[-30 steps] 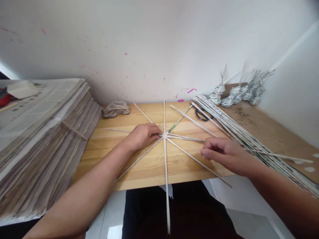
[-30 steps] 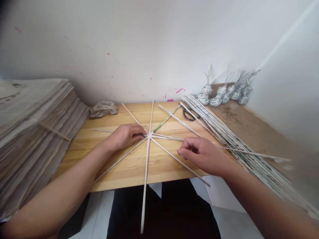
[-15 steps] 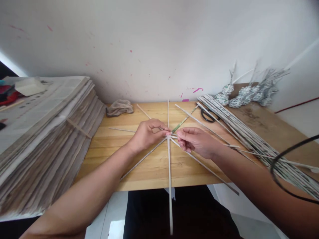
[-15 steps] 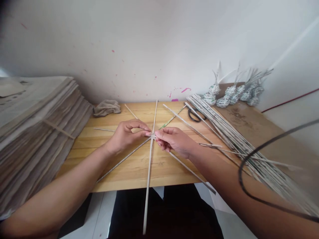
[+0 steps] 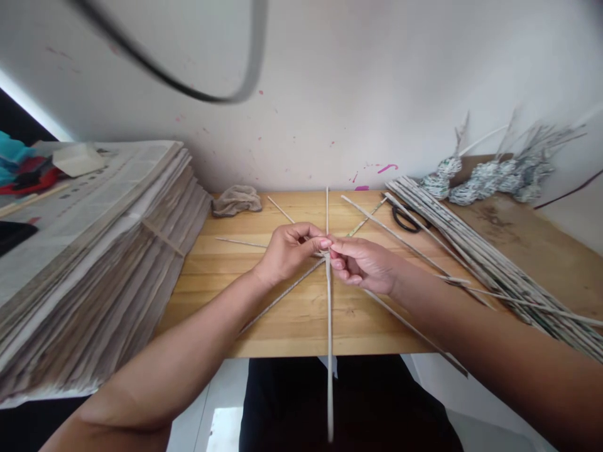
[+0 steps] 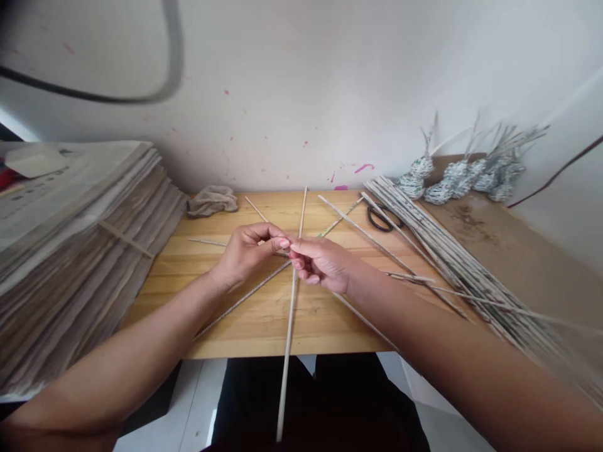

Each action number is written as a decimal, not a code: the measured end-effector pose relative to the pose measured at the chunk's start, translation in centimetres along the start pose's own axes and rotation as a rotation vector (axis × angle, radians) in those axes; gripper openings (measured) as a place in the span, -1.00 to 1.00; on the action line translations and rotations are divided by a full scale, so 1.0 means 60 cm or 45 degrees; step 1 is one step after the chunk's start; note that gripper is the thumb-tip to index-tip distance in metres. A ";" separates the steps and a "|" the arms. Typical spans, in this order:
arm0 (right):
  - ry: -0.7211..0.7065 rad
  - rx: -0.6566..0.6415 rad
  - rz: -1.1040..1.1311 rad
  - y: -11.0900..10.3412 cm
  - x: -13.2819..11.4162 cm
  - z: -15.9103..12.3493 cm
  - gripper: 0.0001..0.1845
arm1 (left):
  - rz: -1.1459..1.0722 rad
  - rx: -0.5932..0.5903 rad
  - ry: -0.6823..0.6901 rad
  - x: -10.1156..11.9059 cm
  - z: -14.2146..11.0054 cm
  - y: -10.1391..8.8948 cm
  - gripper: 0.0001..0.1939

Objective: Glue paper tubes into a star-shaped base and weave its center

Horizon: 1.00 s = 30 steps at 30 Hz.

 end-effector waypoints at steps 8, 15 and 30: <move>0.182 -0.164 0.178 0.015 0.014 0.001 -0.65 | 0.319 -0.019 0.253 0.036 -0.007 0.005 -0.76; 0.086 -0.245 0.145 0.013 0.001 0.007 -0.69 | 0.266 -0.035 0.212 0.019 0.002 -0.010 -0.74; -0.436 0.218 -0.662 -0.059 -0.076 -0.001 -0.62 | 0.251 0.246 0.137 0.099 -0.004 -0.068 -0.75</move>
Point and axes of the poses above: each hand's wrist, its own z-axis towards the middle knuckle, its own y-axis out of the palm, x = y × z, the point moved 8 cm from there along z, towards the middle knuckle, and after that the axes turned 4 degrees about -x, right-handed, at the moved point
